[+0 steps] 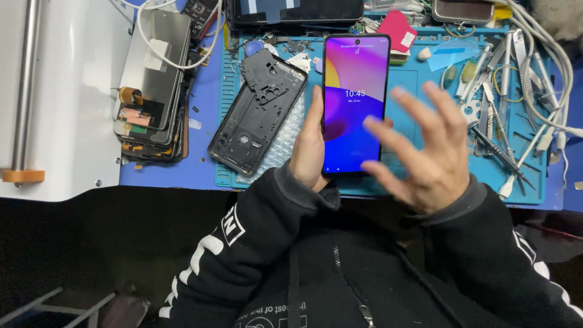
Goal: Replacing the battery and reassembling a Motorola smartphone at a repair workbench.
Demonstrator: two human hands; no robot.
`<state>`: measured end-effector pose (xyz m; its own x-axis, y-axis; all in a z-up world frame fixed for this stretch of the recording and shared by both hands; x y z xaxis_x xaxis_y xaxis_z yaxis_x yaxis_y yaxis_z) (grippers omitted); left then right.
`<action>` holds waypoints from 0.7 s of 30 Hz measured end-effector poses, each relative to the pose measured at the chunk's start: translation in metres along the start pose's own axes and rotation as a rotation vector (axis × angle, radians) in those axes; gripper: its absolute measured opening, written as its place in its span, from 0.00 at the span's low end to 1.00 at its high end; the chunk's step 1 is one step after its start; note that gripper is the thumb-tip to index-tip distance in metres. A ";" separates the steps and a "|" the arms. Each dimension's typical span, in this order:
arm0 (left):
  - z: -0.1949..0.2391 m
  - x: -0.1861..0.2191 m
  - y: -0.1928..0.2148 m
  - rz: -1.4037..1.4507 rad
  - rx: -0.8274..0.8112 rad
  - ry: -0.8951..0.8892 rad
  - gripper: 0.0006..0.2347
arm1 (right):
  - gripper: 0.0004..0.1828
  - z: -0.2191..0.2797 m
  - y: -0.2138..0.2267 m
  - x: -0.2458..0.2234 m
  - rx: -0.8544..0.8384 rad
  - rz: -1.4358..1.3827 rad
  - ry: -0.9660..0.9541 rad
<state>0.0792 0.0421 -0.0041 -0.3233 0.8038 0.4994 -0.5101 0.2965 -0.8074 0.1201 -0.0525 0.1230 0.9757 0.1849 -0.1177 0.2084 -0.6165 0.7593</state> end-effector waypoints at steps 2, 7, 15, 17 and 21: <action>-0.002 -0.003 0.001 -0.020 -0.029 -0.005 0.33 | 0.29 0.007 0.004 0.013 0.032 0.011 -0.126; 0.003 0.000 -0.005 -0.041 -0.096 -0.036 0.34 | 0.20 0.029 -0.005 0.050 0.052 -0.141 -0.588; 0.006 0.001 -0.009 -0.063 -0.075 0.039 0.36 | 0.10 0.055 -0.049 0.090 0.204 -1.126 -1.104; 0.007 0.004 -0.014 -0.087 -0.072 0.043 0.37 | 0.09 0.056 -0.053 0.091 0.189 -1.126 -1.108; 0.004 -0.001 -0.007 -0.045 -0.056 0.059 0.37 | 0.08 0.048 -0.061 0.084 0.140 -1.179 -1.112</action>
<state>0.0800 0.0373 0.0029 -0.2528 0.8174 0.5176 -0.4774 0.3599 -0.8016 0.1930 -0.0360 0.0363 -0.1688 0.0034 -0.9856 0.7780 -0.6135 -0.1354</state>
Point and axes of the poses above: each hand's wrist, its own z-axis away from the middle knuckle, its own y-axis out of the back of the hand, x = y × z, the point moved 9 cm from there along -z, towards the middle knuckle, and after that the axes turned 11 degrees about x, right-handed, at the moved point
